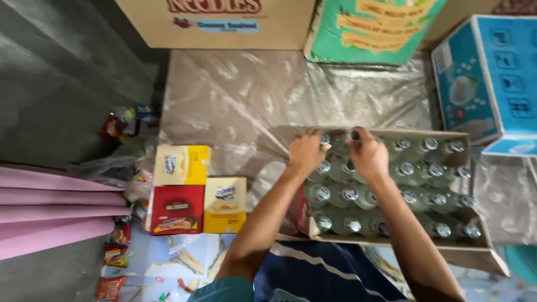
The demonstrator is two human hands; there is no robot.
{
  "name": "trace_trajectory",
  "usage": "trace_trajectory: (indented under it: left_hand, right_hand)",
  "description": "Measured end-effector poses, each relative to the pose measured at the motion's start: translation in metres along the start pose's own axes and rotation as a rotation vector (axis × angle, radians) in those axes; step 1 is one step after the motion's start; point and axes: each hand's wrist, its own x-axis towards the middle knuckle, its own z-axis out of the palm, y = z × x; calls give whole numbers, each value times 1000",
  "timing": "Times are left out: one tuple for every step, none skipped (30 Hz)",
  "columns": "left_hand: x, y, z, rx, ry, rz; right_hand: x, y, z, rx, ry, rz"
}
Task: Unboxing glass gin bottles from a cardboard carton and arranging them on a surface.
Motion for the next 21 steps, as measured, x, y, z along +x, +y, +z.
trace_trajectory:
  left_hand:
    - [-2, 2, -4, 4, 1, -2]
    - [-4, 3, -8, -31, 9, -28]
    - [-4, 7, -10, -69, 16, -49]
    - [-4, 11, -20, -69, 18, -45]
    - [-3, 15, -30, -105, 41, -14]
    - [-2, 19, -39, -140, 64, 17]
    - [-1, 21, -46, -145, 60, 18]
    - [1, 23, -53, -206, 111, 60]
    - [1, 25, -60, -268, 157, 98]
    - [5, 26, -72, -273, 148, 96]
    - [8, 27, -85, -326, 243, 155]
    - [12, 28, -97, -379, 337, 214]
    - [14, 27, -108, -384, 333, 212]
    - [16, 27, -119, -455, 346, 203]
    - [20, 25, -132, -522, 366, 194]
    - [23, 20, -138, -524, 368, 193]
    - [25, 16, -145, -521, 379, 197]
    - [26, 11, -151, -518, 390, 201]
    - [28, 2, -156, -516, 398, 192]
    - [31, -6, -160, -480, 429, 187]
    - [33, -16, -165, -443, 462, 181]
  right_hand:
    - [0, -9, -9, 4, -1, -2]
    - [0, -18, -18, 14, 49, -69]
    - [0, -24, -28, 19, 104, -133]
    - [2, -26, -33, 19, 108, -133]
    - [4, -27, -38, 2, 120, -184]
    - [6, -28, -43, -15, 132, -235]
    - [9, -39, -54, -19, 131, -231]
    - [13, -49, -65, 4, 169, -297]
    - [15, -59, -75, 27, 203, -359]
    - [22, -70, -85, 23, 197, -350]
    - [28, -80, -95, 34, 188, -363]
    - [35, -90, -104, 45, 178, -376]
    - [41, -96, -107, 41, 175, -371]
    - [48, -103, -109, 66, 175, -398]
    - [58, -110, -112, 93, 177, -432]
    - [63, -116, -111, 90, 176, -434]
    - [69, -123, -109, 89, 159, -432]
    - [75, -130, -107, 88, 142, -431]
    - [81, -133, -98, 90, 134, -440]
    - [87, -136, -88, 100, 118, -458]
    - [94, -139, -78, 111, 102, -478]
